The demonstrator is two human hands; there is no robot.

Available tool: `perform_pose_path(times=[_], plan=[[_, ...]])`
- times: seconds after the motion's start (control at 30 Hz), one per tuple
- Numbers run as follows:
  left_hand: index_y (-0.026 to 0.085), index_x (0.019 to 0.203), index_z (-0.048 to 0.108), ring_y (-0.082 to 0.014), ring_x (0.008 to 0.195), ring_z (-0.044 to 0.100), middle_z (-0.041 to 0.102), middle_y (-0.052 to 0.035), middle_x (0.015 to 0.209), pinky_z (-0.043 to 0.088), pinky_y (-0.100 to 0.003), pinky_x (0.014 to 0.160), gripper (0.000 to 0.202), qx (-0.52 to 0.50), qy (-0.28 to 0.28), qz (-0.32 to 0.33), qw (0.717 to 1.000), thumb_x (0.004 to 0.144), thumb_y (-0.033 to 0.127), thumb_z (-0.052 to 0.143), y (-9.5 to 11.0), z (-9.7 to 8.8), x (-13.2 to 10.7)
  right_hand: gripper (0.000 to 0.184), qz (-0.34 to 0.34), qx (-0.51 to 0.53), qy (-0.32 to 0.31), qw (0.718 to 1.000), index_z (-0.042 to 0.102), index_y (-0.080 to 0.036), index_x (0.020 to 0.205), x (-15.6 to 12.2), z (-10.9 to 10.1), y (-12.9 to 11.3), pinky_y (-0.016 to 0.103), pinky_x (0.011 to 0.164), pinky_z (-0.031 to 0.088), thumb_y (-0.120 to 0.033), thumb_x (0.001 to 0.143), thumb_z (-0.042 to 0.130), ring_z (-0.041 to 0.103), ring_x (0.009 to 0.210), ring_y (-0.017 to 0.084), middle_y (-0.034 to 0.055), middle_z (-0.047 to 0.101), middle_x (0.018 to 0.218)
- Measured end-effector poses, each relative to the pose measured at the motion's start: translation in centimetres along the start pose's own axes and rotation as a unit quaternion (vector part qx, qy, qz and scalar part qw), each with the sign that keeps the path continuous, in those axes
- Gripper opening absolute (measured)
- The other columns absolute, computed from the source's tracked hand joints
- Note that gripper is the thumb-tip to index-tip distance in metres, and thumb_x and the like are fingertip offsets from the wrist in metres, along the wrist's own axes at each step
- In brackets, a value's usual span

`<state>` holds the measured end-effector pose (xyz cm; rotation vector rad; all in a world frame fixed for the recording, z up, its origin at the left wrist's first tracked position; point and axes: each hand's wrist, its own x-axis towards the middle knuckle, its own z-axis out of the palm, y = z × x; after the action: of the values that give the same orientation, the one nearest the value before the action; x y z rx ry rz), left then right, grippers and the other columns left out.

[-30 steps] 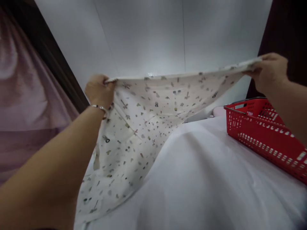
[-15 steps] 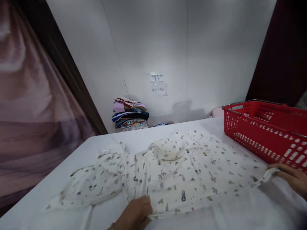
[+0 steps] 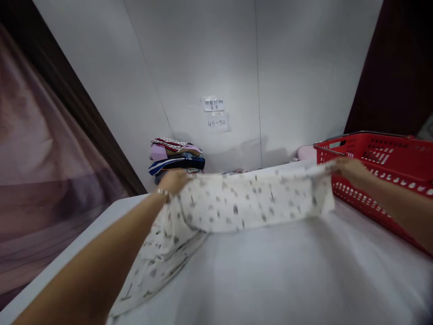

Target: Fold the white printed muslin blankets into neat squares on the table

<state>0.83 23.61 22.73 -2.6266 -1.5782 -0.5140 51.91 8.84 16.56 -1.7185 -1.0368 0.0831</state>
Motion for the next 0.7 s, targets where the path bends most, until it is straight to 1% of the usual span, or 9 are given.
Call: perform_pose_path(times=[0.07,0.13,0.2,0.23,0.3,0.4,0.53,0.63,0.7], plan=[[-0.007,0.086,0.059,-0.0116,0.083,0.052,0.063,-0.0068,0.088,0.034,-0.024,0.075,0.063,0.031,0.139,-0.039,0.989,0.084,0.053,0.038,0.7,-4.8,5.1,0.033,-0.035,0.034,0.089,0.995,0.058,0.007,0.093,5.0,0.2,-3.9,0.027,0.063,0.045,-0.021,0.079,0.049,0.059,0.077,0.016,0.0209,0.062,0.093],[-0.013,0.09,0.055,-0.0141,0.093,0.052,0.062,-0.0093,0.094,0.033,-0.026,0.08,0.076,0.053,0.272,-0.059,0.959,0.08,0.06,0.036,1.5,-9.2,8.1,0.041,-0.08,0.063,0.154,0.983,0.049,0.015,0.106,8.6,-0.5,-6.9,0.026,0.068,0.041,-0.02,0.084,0.045,0.056,0.091,0.018,0.0252,0.055,0.109],[-0.016,0.092,0.053,-0.0161,0.1,0.051,0.06,-0.0104,0.099,0.031,-0.026,0.083,0.08,0.058,0.334,-0.065,0.938,0.079,0.06,0.035,2.0,-12.1,8.9,0.047,-0.123,0.097,0.177,0.972,0.045,0.018,0.109,9.9,-1.5,-8.6,0.027,0.067,0.04,-0.022,0.085,0.045,0.055,0.092,0.019,0.0259,0.054,0.108],[-0.016,0.093,0.053,-0.0168,0.101,0.051,0.06,-0.0102,0.099,0.031,-0.027,0.084,0.079,0.059,0.348,-0.06,0.934,0.079,0.06,0.036,2.0,-12.7,8.5,0.047,-0.138,0.106,0.181,0.968,0.046,0.017,0.109,9.6,-1.9,-8.9,0.027,0.067,0.039,-0.023,0.084,0.047,0.055,0.089,0.017,0.0244,0.056,0.106],[-0.013,0.097,0.054,-0.0168,0.098,0.052,0.061,-0.0088,0.097,0.032,-0.029,0.084,0.073,0.06,0.35,-0.051,0.933,0.081,0.057,0.04,1.7,-12.4,6.6,0.042,-0.151,0.095,0.174,0.969,0.053,0.012,0.103,7.8,-2.4,-8.2,0.025,0.065,0.038,-0.024,0.08,0.053,0.055,0.08,0.012,0.0182,0.061,0.097],[0.0,0.099,0.061,-0.0141,0.085,0.054,0.064,-0.005,0.088,0.037,-0.028,0.078,0.051,0.062,0.287,-0.025,0.956,0.083,0.047,0.047,0.5,-8.3,1.6,0.024,-0.122,0.01,0.12,0.985,0.063,-0.002,0.088,3.5,-2.4,-4.7,0.022,0.062,0.037,-0.021,0.076,0.054,0.052,0.068,0.008,0.0063,0.063,0.079],[0.016,0.08,0.064,-0.0156,0.079,0.054,0.063,-0.0035,0.083,0.04,-0.024,0.067,0.017,0.034,0.113,0.065,0.991,0.077,0.031,0.058,-0.7,1.7,-8.1,0.013,-0.098,-0.011,-0.017,0.995,0.061,-0.014,0.073,-2.3,-2.2,3.0,0.025,0.071,0.041,-0.021,0.071,0.05,0.054,0.071,0.013,0.0018,0.061,0.071],[0.019,0.067,0.059,-0.0145,0.071,0.054,0.06,-0.0016,0.073,0.04,-0.023,0.059,0.01,-0.009,-0.006,0.127,0.992,0.076,0.022,0.056,-0.5,9.5,-15.9,0.018,-0.042,-0.031,-0.125,0.991,0.062,-0.018,0.068,-7.2,-2.4,9.0,0.027,0.066,0.044,-0.034,0.067,0.053,0.056,0.068,0.018,0.0023,0.062,0.066],[0.018,0.063,0.055,-0.015,0.072,0.054,0.059,-0.0014,0.07,0.041,-0.023,0.06,0.013,-0.023,-0.035,0.165,0.985,0.076,0.018,0.055,-0.2,13.0,-19.9,0.02,-0.014,-0.052,-0.182,0.982,0.063,-0.02,0.064,-10.6,-2.9,11.9,0.028,0.061,0.045,-0.037,0.065,0.051,0.057,0.065,0.021,0.0028,0.062,0.064]])
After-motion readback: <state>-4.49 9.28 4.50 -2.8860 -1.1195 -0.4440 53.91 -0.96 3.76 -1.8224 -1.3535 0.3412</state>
